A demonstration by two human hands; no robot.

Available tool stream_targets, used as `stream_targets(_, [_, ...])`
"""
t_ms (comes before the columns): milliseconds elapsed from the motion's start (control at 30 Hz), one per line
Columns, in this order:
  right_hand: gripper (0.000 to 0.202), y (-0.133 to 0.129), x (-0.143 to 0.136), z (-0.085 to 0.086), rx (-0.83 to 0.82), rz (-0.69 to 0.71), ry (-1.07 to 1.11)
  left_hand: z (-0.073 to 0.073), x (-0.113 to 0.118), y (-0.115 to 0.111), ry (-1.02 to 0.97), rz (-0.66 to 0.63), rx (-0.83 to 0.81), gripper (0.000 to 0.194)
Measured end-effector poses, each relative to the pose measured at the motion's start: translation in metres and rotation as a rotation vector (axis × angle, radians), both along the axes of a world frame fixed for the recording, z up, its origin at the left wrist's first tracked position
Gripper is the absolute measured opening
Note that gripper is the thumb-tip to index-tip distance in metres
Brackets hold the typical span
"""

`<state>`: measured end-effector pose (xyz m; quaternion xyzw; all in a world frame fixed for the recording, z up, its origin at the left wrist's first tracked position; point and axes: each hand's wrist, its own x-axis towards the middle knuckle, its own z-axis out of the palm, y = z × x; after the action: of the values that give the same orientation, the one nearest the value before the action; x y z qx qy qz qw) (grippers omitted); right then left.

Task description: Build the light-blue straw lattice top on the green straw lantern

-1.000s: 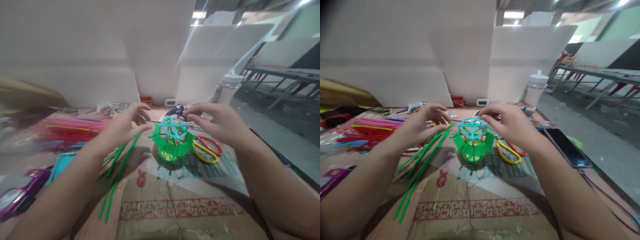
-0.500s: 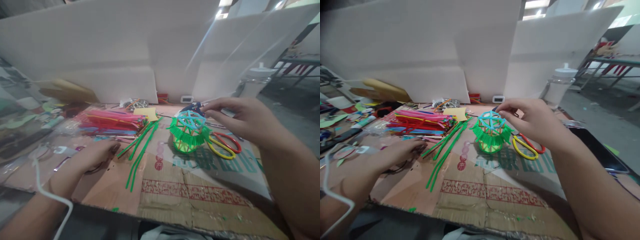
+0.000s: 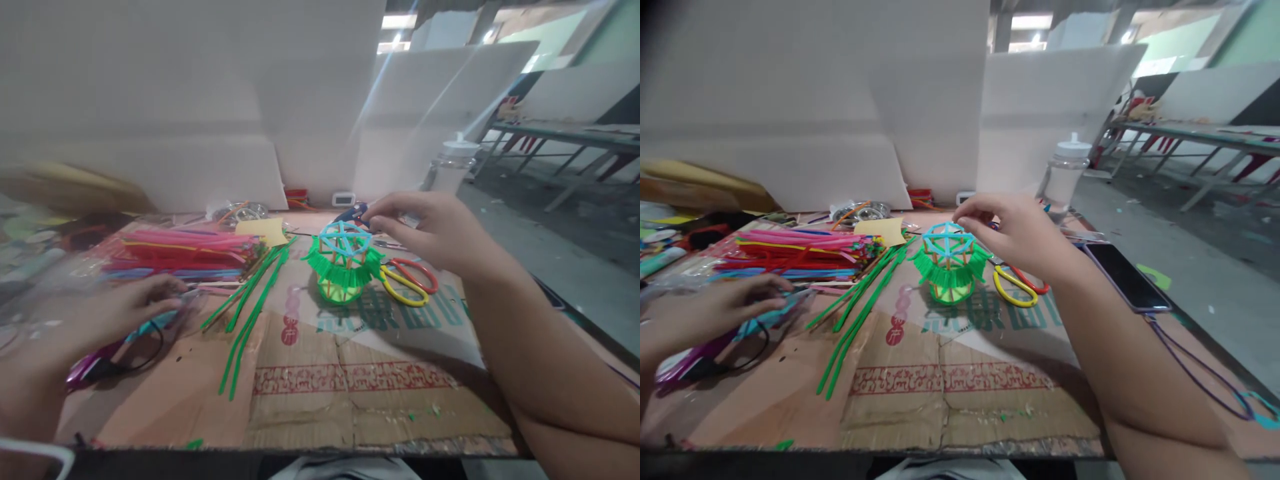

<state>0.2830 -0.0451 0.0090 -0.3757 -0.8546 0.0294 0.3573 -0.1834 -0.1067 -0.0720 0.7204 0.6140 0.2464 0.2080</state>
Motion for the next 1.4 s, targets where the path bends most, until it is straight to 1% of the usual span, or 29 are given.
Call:
stream_targets(33, [0.017,0.0,0.0,0.0,-0.004,0.004,0.001,0.009,0.013,-0.003,0.079,0.081,0.038,0.019])
stream_targets(67, [0.017,0.0,0.0,0.001,-0.008,0.007,0.001,0.014,0.029,-0.004,0.128,0.094,0.011,0.019])
stream_targets(100, [0.017,0.0,-0.001,0.001,-0.01,0.008,-0.001,0.017,0.048,-0.004,0.129,0.024,-0.055,0.02])
stream_targets(133, [0.017,-0.001,-0.001,0.001,-0.01,0.009,-0.004,0.016,0.069,-0.003,0.098,-0.081,-0.114,0.021])
stream_targets(167, [0.017,-0.001,-0.001,0.001,-0.009,0.01,-0.007,0.012,0.09,0.0,0.066,-0.155,-0.121,0.024])
stream_targets(200, [0.017,-0.002,-0.001,0.001,-0.006,0.012,-0.01,0.006,0.11,0.004,0.084,-0.228,-0.173,0.025])
stream_targets(267, [0.017,-0.002,-0.001,0.001,0.001,0.021,-0.014,-0.003,0.141,0.015,0.136,-0.289,-0.235,0.029])
stream_targets(300, [0.017,-0.002,0.0,0.001,0.003,0.028,-0.014,-0.003,0.151,0.022,0.201,-0.289,-0.235,0.031])
stream_targets(333, [0.017,-0.002,0.0,0.001,0.003,0.037,-0.012,0.0,0.158,0.029,0.306,-0.262,-0.216,0.033])
stream_targets(367, [0.017,-0.001,0.0,0.002,0.004,0.044,-0.009,0.007,0.163,0.036,0.401,-0.223,-0.177,0.033])
stream_targets(400, [0.017,-0.001,0.0,0.002,0.004,0.047,-0.005,0.017,0.167,0.043,0.474,-0.195,-0.124,0.031])
stream_targets(433, [0.017,0.0,0.001,0.002,0.004,0.046,0.0,0.029,0.17,0.05,0.498,-0.179,-0.048,0.031])
stream_targets(500, [0.016,0.002,0.001,0.002,0.009,0.038,0.007,0.052,0.178,0.063,0.441,-0.157,0.14,0.036])
stream_targets(533, [0.016,0.003,0.001,0.001,0.013,0.036,0.012,0.062,0.184,0.068,0.378,-0.118,0.24,0.036])
stream_targets(567, [0.016,0.004,0.001,0.001,0.016,0.037,0.017,0.068,0.19,0.071,0.309,-0.088,0.331,0.037])
stream_targets(600, [0.016,0.005,0.002,0.0,0.017,0.041,0.023,0.071,0.196,0.074,0.236,-0.07,0.401,0.036])
stream_targets(633, [0.016,0.006,0.002,-0.001,0.014,0.047,0.029,0.071,0.201,0.075,0.164,-0.058,0.458,0.035])
stream_targets(700, [0.016,0.008,0.001,-0.004,0.0,0.051,0.031,0.062,0.208,0.075,0.032,-0.074,0.533,0.029])
stream_targets(767, [0.015,0.012,-0.002,-0.008,0.009,0.049,0.018,0.05,0.209,0.074,-0.072,-0.13,0.569,0.022])
stream_targets(833, [0.014,0.017,-0.005,-0.013,0.041,0.048,-0.004,0.039,0.204,0.074,-0.121,-0.211,0.565,0.019])
stream_targets(900, [0.015,0.022,-0.007,-0.018,0.063,0.047,-0.008,0.032,0.197,0.076,-0.105,-0.274,0.573,0.02])
stream_targets(1000, [0.017,0.03,-0.009,-0.025,0.049,0.041,0.003,0.025,0.191,0.085,0.0,-0.346,0.663,0.021])
stream_targets(1067, [0.016,0.033,-0.009,-0.028,0.038,0.039,-0.01,0.02,0.19,0.09,0.047,-0.395,0.71,0.022])
stream_targets(1133, [0.015,0.035,-0.009,-0.029,0.035,0.045,-0.025,0.015,0.192,0.094,0.049,-0.427,0.733,0.024])
stream_targets(1200, [0.015,0.034,-0.01,-0.03,0.033,0.055,-0.04,0.009,0.194,0.096,0.035,-0.432,0.758,0.025])
stream_targets(1267, [0.014,0.033,-0.011,-0.031,0.026,0.062,-0.06,0.003,0.196,0.095,0.023,-0.404,0.773,0.025])
stream_targets(1333, [0.014,0.032,-0.012,-0.032,0.013,0.058,-0.073,-0.002,0.198,0.094,-0.004,-0.368,0.738,0.024])
stream_targets(1400, [0.015,0.032,-0.013,-0.034,0.0,0.042,-0.072,-0.005,0.2,0.094,-0.063,-0.351,0.667,0.023])
